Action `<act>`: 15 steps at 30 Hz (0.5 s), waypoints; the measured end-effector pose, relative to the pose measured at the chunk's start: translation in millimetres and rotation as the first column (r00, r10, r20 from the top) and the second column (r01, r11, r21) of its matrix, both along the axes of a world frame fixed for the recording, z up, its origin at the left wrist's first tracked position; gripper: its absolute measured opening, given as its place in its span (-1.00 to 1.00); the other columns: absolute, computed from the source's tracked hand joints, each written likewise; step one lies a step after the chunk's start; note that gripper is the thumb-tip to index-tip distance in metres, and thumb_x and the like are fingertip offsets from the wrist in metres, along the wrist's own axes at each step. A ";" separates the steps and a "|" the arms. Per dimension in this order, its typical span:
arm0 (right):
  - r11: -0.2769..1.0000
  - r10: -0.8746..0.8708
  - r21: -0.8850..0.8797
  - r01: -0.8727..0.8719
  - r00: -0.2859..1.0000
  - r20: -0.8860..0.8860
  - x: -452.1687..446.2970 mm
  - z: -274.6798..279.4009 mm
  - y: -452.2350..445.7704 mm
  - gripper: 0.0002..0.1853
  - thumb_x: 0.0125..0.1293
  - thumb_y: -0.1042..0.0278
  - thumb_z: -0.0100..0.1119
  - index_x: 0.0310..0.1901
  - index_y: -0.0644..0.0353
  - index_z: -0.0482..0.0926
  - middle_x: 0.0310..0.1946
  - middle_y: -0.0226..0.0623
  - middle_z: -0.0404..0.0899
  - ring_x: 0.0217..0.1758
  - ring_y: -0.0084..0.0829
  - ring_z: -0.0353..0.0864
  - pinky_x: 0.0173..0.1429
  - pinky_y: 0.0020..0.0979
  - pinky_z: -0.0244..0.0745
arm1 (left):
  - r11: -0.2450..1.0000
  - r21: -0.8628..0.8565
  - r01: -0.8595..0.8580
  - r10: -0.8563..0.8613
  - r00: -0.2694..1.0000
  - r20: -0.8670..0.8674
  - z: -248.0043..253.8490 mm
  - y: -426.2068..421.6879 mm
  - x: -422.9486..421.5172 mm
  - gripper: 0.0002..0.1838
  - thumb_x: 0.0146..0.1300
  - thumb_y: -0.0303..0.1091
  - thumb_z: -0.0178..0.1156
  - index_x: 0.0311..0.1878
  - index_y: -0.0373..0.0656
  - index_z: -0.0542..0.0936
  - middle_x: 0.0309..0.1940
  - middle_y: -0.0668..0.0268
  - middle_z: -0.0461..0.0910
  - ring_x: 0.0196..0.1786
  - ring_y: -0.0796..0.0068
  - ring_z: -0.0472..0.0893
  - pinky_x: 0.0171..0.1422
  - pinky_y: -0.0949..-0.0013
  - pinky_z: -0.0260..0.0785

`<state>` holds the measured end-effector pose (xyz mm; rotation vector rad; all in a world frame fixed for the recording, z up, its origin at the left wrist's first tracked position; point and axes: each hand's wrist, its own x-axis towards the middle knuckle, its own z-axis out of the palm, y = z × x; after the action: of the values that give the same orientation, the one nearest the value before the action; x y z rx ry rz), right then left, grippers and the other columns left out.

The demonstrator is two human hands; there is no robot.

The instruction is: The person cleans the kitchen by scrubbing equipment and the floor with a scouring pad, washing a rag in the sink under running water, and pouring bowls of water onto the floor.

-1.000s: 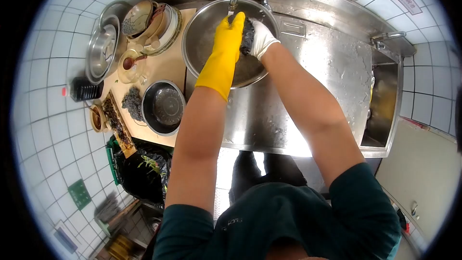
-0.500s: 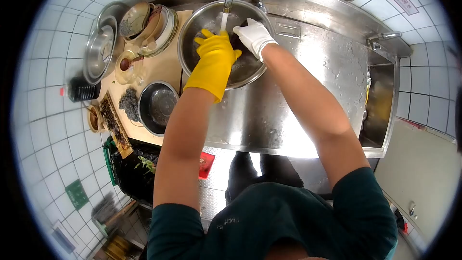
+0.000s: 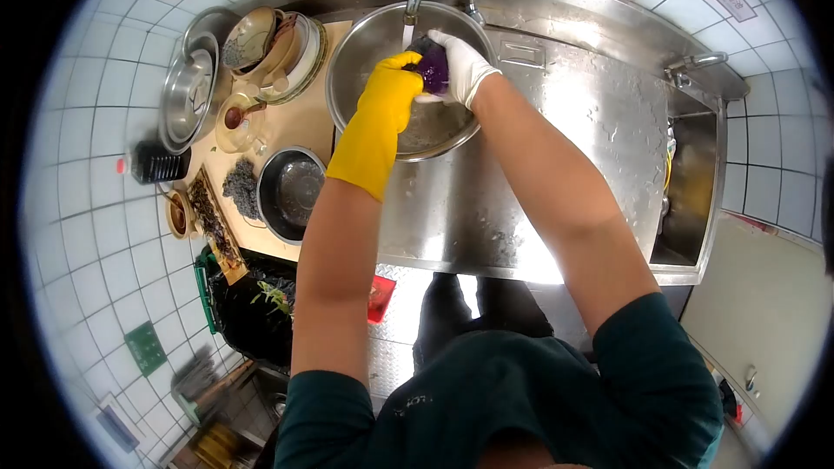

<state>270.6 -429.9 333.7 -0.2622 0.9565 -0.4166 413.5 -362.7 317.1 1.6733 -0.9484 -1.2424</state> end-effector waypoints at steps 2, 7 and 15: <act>0.992 -0.115 -0.049 0.118 0.991 0.072 9.5 -34.0 -9.2 -0.58 0.53 -0.10 0.02 0.07 0.06 0.62 -0.06 -0.13 0.74 0.01 -0.04 0.73 0.20 0.18 0.53 | 0.996 -0.063 0.069 -0.059 0.987 0.150 10.7 5.1 -10.8 -0.40 0.01 -0.61 0.22 0.22 -0.14 0.66 -0.10 0.14 0.71 -0.22 0.29 0.66 -0.13 0.36 0.47; 0.593 -0.090 -0.543 -0.595 0.621 -0.779 5.8 -27.9 10.4 -0.61 0.28 0.09 0.19 -0.09 0.24 0.76 -0.08 0.14 0.71 0.07 0.07 0.70 0.19 -0.13 0.57 | 0.955 -0.152 0.254 -0.038 0.616 0.787 -75.4 -19.3 7.9 -0.43 0.11 -0.38 0.33 0.28 -0.03 0.63 0.35 -0.02 0.49 0.29 -0.02 0.54 0.36 0.20 0.39; 0.660 -0.232 -0.551 -0.511 0.559 -0.796 -0.4 5.0 18.1 -0.41 0.18 0.25 0.26 0.22 0.40 0.55 0.15 0.25 0.62 0.22 0.16 0.62 0.30 -0.15 0.53 | 0.887 0.456 0.073 -0.459 0.238 0.856 19.1 -2.0 -16.7 -0.20 0.11 -0.02 0.51 0.45 0.18 0.46 0.53 0.01 0.30 0.49 0.00 0.41 0.48 -0.01 0.37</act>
<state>270.2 -411.8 338.8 -1.4360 1.6526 -0.5115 396.7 -364.7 336.2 2.7096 -1.9119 -0.3995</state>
